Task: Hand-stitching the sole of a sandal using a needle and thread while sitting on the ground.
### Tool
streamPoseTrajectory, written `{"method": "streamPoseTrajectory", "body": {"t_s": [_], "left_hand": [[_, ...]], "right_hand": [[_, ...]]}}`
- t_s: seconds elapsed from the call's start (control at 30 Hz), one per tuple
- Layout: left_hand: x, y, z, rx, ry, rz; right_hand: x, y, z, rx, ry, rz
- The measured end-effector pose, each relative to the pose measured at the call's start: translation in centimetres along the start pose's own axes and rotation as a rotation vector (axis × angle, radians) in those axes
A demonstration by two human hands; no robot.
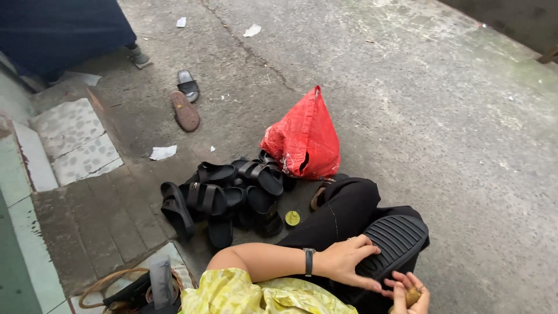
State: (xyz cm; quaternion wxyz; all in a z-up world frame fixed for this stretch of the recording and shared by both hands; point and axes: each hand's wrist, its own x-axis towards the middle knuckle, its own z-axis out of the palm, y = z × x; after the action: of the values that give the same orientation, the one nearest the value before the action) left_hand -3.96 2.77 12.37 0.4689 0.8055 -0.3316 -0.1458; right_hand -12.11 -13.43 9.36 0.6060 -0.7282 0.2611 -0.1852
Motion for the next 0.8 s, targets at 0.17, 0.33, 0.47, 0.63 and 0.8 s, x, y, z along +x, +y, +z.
{"method": "streamPoseTrajectory", "body": {"t_s": [0.17, 0.33, 0.47, 0.63, 0.8], "left_hand": [[-1.4, 0.4, -1.9, 0.061, -0.048, 0.067], [-1.8, -1.6, -0.2, 0.087, -0.104, 0.117], [-1.1, -2.8, 1.4, 0.093, -0.060, 0.085], [-0.6, -3.6, 1.4, 0.059, -0.084, 0.079], [-0.9, -4.9, 0.1, -0.059, -0.107, 0.027]], "right_hand": [[0.9, -0.7, 1.9, 0.096, -0.165, -0.191], [0.9, -2.8, 1.9, 0.063, -0.254, -0.156], [1.3, -1.1, 1.4, 0.183, -0.278, -0.198], [1.4, 1.5, -0.5, 0.368, -0.275, -0.178], [1.8, 1.9, -1.8, 0.345, -0.226, -0.143]]}}
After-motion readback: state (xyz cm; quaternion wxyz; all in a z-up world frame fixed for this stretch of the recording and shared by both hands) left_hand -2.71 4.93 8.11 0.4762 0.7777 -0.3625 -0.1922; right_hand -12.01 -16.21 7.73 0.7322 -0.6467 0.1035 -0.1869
